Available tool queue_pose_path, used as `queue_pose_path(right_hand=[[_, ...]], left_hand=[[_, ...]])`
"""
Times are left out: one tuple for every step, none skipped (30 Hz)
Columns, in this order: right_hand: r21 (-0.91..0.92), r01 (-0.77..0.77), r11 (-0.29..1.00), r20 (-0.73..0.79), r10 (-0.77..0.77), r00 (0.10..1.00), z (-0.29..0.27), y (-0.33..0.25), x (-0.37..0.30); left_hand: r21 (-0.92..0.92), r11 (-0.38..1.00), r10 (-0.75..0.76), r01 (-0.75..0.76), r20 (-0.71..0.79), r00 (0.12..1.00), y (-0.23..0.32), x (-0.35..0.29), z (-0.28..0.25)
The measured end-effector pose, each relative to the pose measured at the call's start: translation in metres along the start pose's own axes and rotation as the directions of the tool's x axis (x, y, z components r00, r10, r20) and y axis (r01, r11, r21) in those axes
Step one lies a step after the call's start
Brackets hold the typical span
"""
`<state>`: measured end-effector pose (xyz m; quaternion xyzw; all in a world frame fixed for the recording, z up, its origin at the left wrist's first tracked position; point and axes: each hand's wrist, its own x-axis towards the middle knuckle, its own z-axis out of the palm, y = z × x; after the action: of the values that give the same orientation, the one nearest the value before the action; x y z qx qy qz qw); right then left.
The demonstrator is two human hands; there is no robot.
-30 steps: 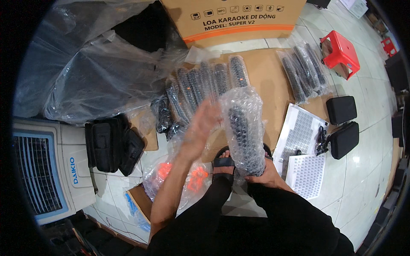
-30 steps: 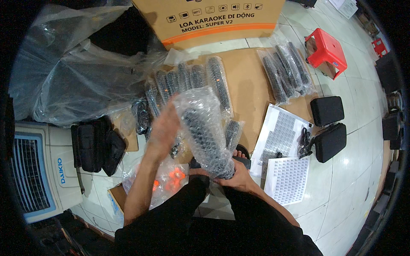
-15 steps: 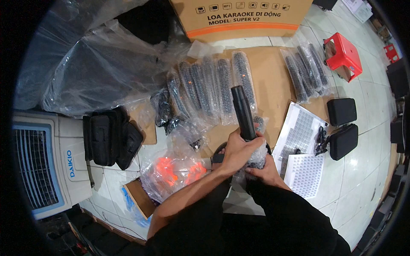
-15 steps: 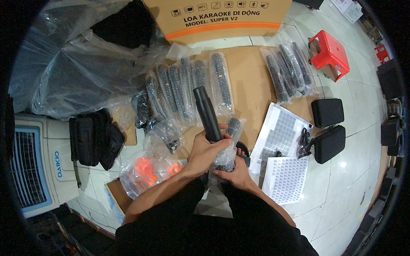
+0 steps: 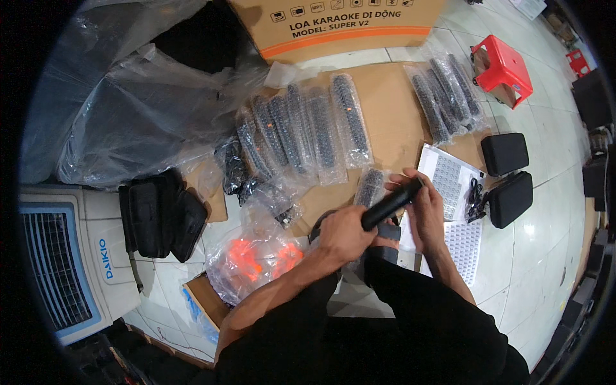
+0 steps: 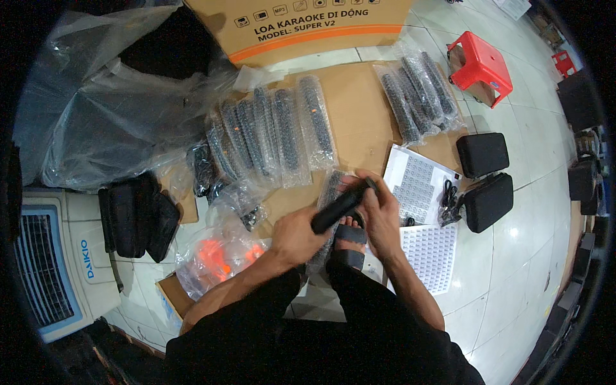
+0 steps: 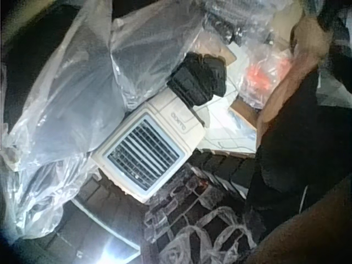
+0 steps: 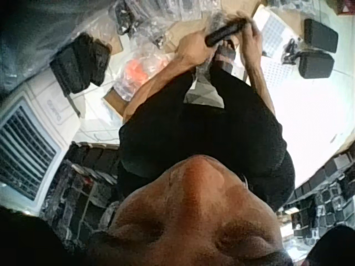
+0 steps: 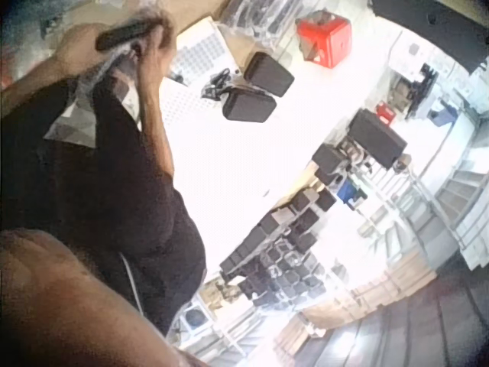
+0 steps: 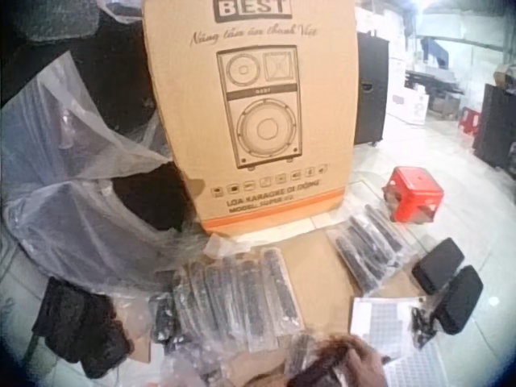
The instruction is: The person sits on the floor and packs a black microphone into a black carrying case. They unwrap the microphone from bubble wrap, place it in the case, add a purple pen and a cable, then zip the case closed.
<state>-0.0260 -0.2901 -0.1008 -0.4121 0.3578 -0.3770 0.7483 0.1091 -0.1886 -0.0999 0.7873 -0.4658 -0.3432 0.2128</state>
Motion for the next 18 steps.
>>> queue_pose_path(right_hand=[[0.089,-0.098,0.991,-0.031,0.101,0.994,0.012,-0.005,0.0],[0.18,-0.192,0.965,-0.052,0.204,0.978,0.021,-0.007,0.0],[0.204,-0.196,0.959,-0.129,0.225,0.966,0.023,0.001,0.006],[0.256,-0.227,0.94,0.033,0.227,0.973,0.019,0.001,0.01],[0.3,-0.266,0.916,0.194,0.215,0.957,0.01,-0.003,0.014],[0.337,-0.322,0.885,0.353,0.198,0.914,0.003,-0.002,0.017],[0.423,-0.384,0.821,0.59,0.072,0.804,-0.001,-0.001,0.023],[0.35,-0.329,0.877,0.552,0.091,0.829,-0.001,0.0,0.022],[0.261,-0.269,0.927,0.502,0.108,0.858,0.003,-0.008,0.02],[0.163,-0.218,0.962,0.454,0.124,0.883,0.004,-0.015,0.018],[-0.24,-0.111,0.964,0.298,0.182,0.937,-0.002,-0.021,0.022],[-0.51,0.1,0.854,0.336,0.09,0.938,-0.016,-0.026,0.028],[-0.733,-0.001,0.68,0.233,0.251,0.939,-0.016,-0.038,0.028],[-0.892,-0.091,0.443,0.092,0.375,0.923,-0.014,-0.049,0.028],[-0.826,-0.076,0.558,0.164,0.367,0.916,-0.02,-0.049,0.024],[-0.746,-0.062,0.663,0.235,0.35,0.907,-0.026,-0.047,0.017],[-0.651,-0.051,0.757,0.304,0.322,0.896,-0.031,-0.044,0.013],[-0.575,-0.037,0.817,0.333,0.275,0.902,-0.035,-0.04,0.011]], left_hand=[[0.012,0.996,0.086,-0.086,-0.002,0.996,-0.005,0.0,0.01],[-0.014,0.999,0.051,-0.05,0.078,0.996,-0.008,0.001,0.015],[-0.037,0.999,0.021,-0.016,0.159,0.987,-0.004,0.002,0.012],[-0.057,0.998,-0.007,0.021,0.241,0.971,0.0,0.003,0.006],[-0.114,0.993,0.022,0.027,0.416,0.909,0.003,0.008,-0.005],[-0.31,0.95,0.131,0.033,0.494,0.86,-0.003,0.004,-0.003],[-0.492,0.868,0.251,0.06,0.541,0.803,-0.012,0.001,0.003],[-0.651,0.751,0.377,0.106,0.556,0.741,-0.018,-0.003,0.005],[-0.652,0.752,0.384,0.102,0.558,0.735,-0.015,-0.003,0.0],[-0.489,0.869,0.237,0.074,0.542,0.806,-0.012,-0.003,-0.004],[-0.303,0.951,0.095,0.067,0.489,0.867,-0.01,0.0,-0.009],[-0.104,0.992,-0.021,0.069,0.403,0.915,-0.004,0.003,-0.013],[0.006,0.997,-0.071,0.073,0.281,0.957,0.002,-0.002,-0.025],[0.097,0.995,-0.052,0.033,0.195,0.979,-0.004,-0.005,-0.027],[0.182,0.983,-0.003,-0.02,0.121,0.993,-0.011,-0.005,-0.025],[0.269,0.961,0.053,-0.064,0.05,0.997,-0.016,-0.006,-0.023],[0.254,0.963,0.083,-0.086,0.023,0.996,-0.017,-0.007,-0.025],[0.222,0.972,0.063,-0.073,0.05,0.997,-0.017,-0.007,-0.024]])
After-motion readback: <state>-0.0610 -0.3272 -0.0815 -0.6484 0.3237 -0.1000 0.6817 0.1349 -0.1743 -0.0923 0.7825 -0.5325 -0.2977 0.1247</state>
